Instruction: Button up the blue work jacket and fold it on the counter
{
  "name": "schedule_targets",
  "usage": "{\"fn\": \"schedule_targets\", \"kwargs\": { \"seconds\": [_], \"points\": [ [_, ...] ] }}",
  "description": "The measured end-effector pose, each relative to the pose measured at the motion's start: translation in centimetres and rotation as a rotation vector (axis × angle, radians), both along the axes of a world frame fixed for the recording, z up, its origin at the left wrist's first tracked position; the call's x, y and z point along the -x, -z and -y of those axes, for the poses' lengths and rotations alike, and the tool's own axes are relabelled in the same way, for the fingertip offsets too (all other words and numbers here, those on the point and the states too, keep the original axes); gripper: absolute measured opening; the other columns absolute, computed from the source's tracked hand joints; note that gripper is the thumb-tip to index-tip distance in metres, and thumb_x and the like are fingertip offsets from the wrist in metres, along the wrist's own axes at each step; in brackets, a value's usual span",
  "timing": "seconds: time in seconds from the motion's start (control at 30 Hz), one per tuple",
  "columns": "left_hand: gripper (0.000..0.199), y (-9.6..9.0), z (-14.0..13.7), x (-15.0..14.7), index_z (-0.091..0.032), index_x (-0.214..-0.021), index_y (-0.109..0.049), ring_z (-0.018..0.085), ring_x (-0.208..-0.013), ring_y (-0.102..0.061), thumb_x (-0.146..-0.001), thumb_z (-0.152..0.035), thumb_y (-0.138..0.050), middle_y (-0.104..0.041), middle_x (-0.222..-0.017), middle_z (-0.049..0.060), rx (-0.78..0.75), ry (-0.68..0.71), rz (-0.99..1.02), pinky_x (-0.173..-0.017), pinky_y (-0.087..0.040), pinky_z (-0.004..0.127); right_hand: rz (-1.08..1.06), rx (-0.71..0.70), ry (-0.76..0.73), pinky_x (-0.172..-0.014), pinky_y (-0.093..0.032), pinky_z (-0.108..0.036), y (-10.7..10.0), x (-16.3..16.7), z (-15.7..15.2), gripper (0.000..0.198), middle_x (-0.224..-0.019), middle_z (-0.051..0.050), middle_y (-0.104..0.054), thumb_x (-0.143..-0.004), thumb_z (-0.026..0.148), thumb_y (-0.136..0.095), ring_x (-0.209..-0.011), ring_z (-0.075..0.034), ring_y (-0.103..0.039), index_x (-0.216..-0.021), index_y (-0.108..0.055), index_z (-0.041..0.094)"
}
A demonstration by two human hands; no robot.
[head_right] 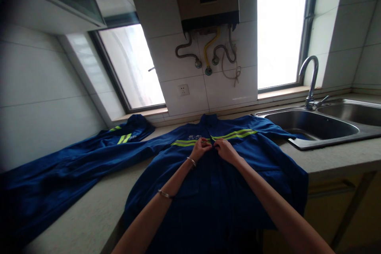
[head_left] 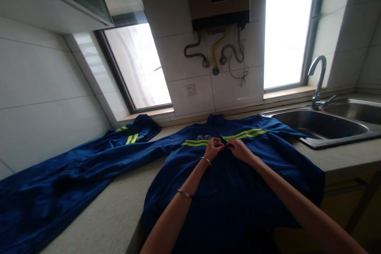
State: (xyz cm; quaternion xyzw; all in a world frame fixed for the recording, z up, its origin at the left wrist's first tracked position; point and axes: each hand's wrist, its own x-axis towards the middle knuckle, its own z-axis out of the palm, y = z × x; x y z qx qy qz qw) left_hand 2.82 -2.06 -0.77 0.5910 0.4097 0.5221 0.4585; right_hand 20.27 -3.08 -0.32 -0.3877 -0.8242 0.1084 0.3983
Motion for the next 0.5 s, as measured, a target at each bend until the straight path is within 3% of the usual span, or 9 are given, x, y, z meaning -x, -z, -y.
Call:
{"fn": "schedule_targets", "kwargs": {
  "seconds": [0.1, 0.27, 0.5],
  "points": [
    [0.045, 0.06, -0.03, -0.03, -0.017, -0.085, -0.045, 0.015, -0.069, -0.065, -0.056, -0.008, -0.077, -0.068, -0.072, 0.003, 0.066, -0.036, 0.093, -0.074, -0.048, 0.029, -0.047, -0.004, 0.012, -0.078, -0.042, -0.027, -0.08, 0.14, -0.01, 0.020, -0.087, -0.006, -0.063, -0.074, 0.008, -0.052, -0.084, -0.018, -0.057, -0.086, -0.065, 0.016],
    [0.042, -0.19, 0.10, -0.08, -0.016, -0.079, -0.046, 0.014, -0.066, -0.062, -0.052, -0.010, -0.077, -0.068, -0.076, 0.004, 0.164, 0.029, 0.186, -0.069, -0.047, 0.027, -0.082, -0.010, 0.014, -0.079, -0.043, -0.027, -0.36, 0.36, 0.09, 0.018, -0.084, -0.004, -0.065, -0.074, 0.009, -0.053, -0.082, -0.018, -0.059, -0.082, -0.066, 0.017],
    [0.027, -0.36, -0.53, -0.31, -0.013, -0.075, -0.052, 0.008, -0.053, -0.050, -0.059, -0.018, -0.073, -0.058, -0.060, -0.004, 0.119, -0.012, -0.020, -0.054, -0.038, 0.020, -0.206, 0.063, 0.030, -0.072, -0.044, -0.025, 0.13, 0.94, 0.18, 0.023, -0.080, -0.002, -0.064, -0.069, 0.009, -0.055, -0.075, -0.015, -0.059, -0.090, -0.059, 0.016]
  ]
}}
